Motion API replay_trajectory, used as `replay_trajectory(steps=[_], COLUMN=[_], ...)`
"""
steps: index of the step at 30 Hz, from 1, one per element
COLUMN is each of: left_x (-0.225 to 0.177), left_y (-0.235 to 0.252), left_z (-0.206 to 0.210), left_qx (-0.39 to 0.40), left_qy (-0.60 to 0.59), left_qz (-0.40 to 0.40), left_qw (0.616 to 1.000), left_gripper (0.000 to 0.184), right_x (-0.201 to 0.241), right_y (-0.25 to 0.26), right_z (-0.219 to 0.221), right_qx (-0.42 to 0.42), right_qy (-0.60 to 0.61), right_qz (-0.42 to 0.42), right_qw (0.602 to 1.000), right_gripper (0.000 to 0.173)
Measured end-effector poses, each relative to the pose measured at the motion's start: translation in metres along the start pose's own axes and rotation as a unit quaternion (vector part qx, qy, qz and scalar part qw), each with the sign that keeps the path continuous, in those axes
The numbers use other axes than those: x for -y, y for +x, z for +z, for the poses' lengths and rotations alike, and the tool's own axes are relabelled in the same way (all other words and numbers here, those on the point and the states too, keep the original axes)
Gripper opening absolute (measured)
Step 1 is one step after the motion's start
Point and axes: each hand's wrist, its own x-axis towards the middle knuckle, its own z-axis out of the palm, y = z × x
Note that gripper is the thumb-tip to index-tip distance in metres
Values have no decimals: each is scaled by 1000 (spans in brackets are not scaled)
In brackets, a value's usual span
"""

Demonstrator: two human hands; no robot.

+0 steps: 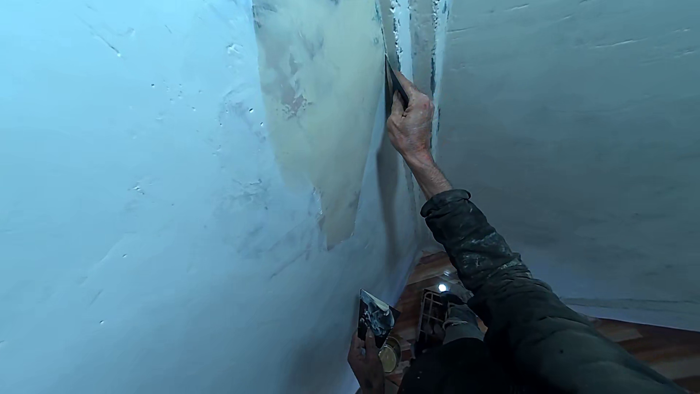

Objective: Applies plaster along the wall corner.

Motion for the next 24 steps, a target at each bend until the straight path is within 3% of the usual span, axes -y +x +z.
replay_trajectory(steps=[7,12,20,24], left_x=[8,16,21,20], left_y=[9,16,23,23], left_z=[-7,-13,-18,-20], left_qx=[24,44,60,71], left_qy=[-42,-29,-25,-23], left_qz=[10,18,10,2], left_qw=[999,998,998,997], left_gripper=[16,17,18,19], right_x=[-2,-18,-37,-21], right_y=[-3,-19,-65,-114], right_z=[4,6,2,-33], right_qx=[25,22,60,145], right_qy=[21,30,92,38], right_qz=[15,-48,-131,-121], right_qw=[999,998,985,981], right_gripper=[41,42,38,43])
